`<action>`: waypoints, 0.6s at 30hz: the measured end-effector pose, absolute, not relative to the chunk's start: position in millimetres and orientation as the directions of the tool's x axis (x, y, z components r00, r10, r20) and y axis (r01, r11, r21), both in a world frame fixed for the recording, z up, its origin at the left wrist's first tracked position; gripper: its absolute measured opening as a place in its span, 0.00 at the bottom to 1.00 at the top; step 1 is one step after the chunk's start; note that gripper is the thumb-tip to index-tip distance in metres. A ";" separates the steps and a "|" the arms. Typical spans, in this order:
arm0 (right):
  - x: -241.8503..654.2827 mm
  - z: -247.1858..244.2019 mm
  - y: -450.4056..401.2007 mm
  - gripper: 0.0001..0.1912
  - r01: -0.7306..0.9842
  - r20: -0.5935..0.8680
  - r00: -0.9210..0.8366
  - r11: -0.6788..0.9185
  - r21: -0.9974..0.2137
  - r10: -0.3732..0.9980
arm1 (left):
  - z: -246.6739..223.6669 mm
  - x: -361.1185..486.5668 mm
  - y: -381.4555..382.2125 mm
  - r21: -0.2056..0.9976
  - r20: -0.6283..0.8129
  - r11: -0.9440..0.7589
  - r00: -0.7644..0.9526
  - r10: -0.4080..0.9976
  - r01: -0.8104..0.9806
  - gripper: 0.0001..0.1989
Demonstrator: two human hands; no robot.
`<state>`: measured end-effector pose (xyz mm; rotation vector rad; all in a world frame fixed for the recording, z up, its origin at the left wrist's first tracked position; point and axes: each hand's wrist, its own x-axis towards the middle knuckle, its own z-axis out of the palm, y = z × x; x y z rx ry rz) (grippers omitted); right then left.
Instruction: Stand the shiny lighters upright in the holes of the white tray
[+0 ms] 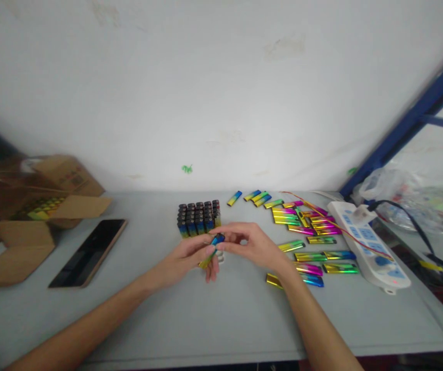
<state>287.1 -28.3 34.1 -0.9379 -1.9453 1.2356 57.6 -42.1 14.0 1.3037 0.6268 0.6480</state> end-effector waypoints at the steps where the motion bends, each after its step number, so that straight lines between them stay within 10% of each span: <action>1: 288.5 33.8 -27.9 0.21 0.219 0.128 -0.558 0.294 -0.930 0.820 | 13.4 57.3 -42.0 0.980 -0.063 0.174 0.684 0.727 -0.095 0.22; 9: 307.0 22.2 -14.4 0.20 0.251 0.272 -0.266 0.339 -0.907 0.925 | 11.6 53.0 -37.1 0.959 -0.085 0.226 0.582 0.809 -0.173 0.22; 18: 305.0 19.6 -12.5 0.21 0.696 0.259 -0.204 0.326 -0.639 0.944 | 23.6 51.9 -32.1 0.802 -0.372 0.560 0.558 0.741 -0.209 0.29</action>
